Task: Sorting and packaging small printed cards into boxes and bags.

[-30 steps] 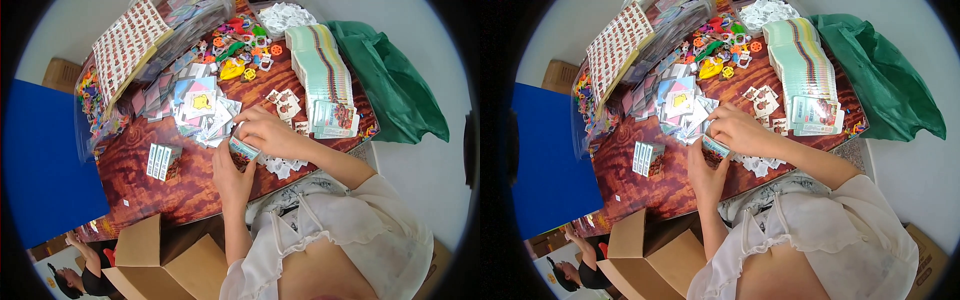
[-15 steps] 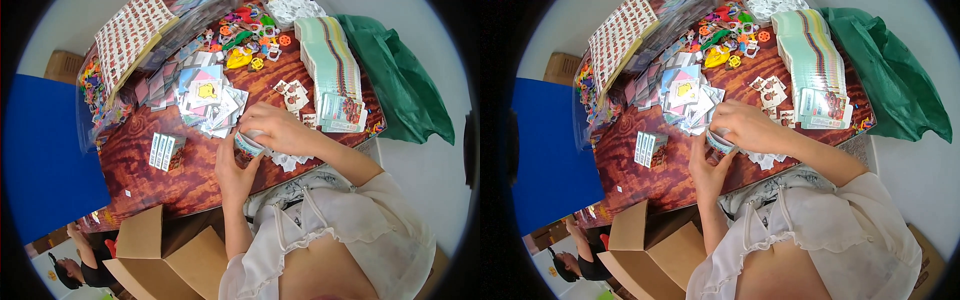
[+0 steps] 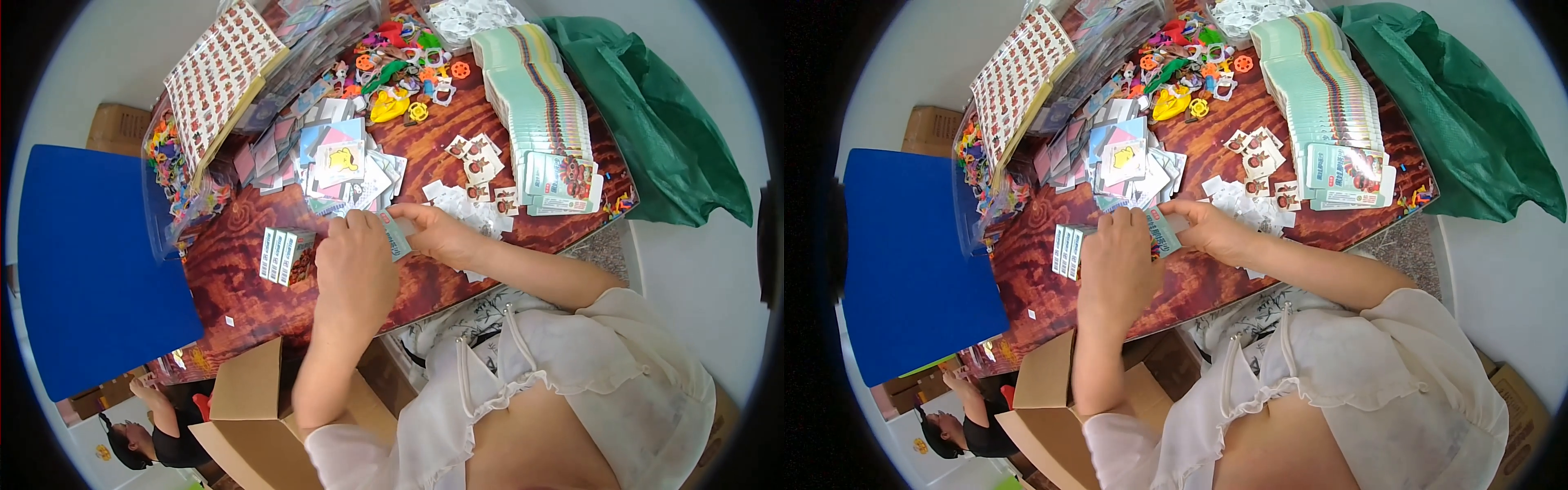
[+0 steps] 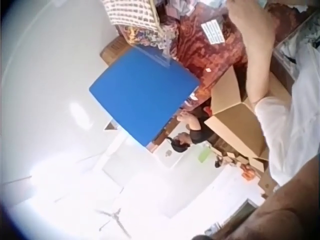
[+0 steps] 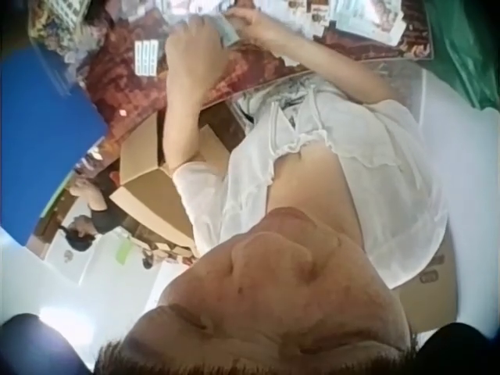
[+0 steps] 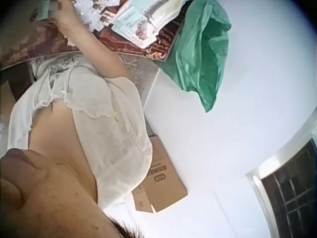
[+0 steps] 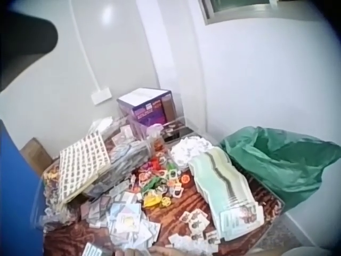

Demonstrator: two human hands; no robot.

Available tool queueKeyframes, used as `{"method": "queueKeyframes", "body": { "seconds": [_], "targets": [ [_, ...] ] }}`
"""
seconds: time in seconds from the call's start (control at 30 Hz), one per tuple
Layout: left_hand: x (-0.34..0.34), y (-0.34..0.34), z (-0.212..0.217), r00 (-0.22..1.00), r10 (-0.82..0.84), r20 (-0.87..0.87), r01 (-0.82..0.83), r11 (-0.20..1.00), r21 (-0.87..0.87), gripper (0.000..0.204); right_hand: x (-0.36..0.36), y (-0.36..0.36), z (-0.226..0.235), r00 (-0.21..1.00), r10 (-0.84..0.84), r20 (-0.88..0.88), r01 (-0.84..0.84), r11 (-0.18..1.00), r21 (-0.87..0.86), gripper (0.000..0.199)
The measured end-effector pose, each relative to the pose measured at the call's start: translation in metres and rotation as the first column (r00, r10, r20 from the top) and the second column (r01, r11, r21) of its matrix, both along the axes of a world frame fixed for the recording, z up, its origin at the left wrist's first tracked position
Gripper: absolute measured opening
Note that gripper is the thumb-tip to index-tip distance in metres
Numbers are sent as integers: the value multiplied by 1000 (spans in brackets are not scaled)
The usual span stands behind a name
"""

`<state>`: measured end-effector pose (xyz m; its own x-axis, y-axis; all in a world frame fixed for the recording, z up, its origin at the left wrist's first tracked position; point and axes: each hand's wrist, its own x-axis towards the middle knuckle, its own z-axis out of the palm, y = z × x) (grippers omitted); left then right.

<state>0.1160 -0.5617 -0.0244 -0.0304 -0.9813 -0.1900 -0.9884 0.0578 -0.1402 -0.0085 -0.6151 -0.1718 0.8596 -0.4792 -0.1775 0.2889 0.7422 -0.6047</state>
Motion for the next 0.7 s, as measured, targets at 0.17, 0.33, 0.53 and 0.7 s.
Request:
{"method": "queueKeyframes", "body": {
  "seconds": [0.17, 0.33, 0.53, 0.7],
  "targets": [
    [2, -8, 22, 968, -190, 166, 161, 971, 175, 19, 6, 8, 0, 994, -62, 86, 57, 996, 68, 49],
    [12, -6, 19, 984, -169, 49, 158, 969, 188, 30, 3, 7, 12, 998, -23, -56, 20, 999, -50, 37],
    [20, -2, -9, 938, 16, -347, 3, 999, 54, 44, -31, -19, 38, 925, -145, -350, -25, 899, -438, 24],
    [13, -3, -44, 737, 150, -659, -177, 984, 26, 62, -49, -41, 43, 867, -395, -304, 99, 734, -672, 15]
  ]
}}
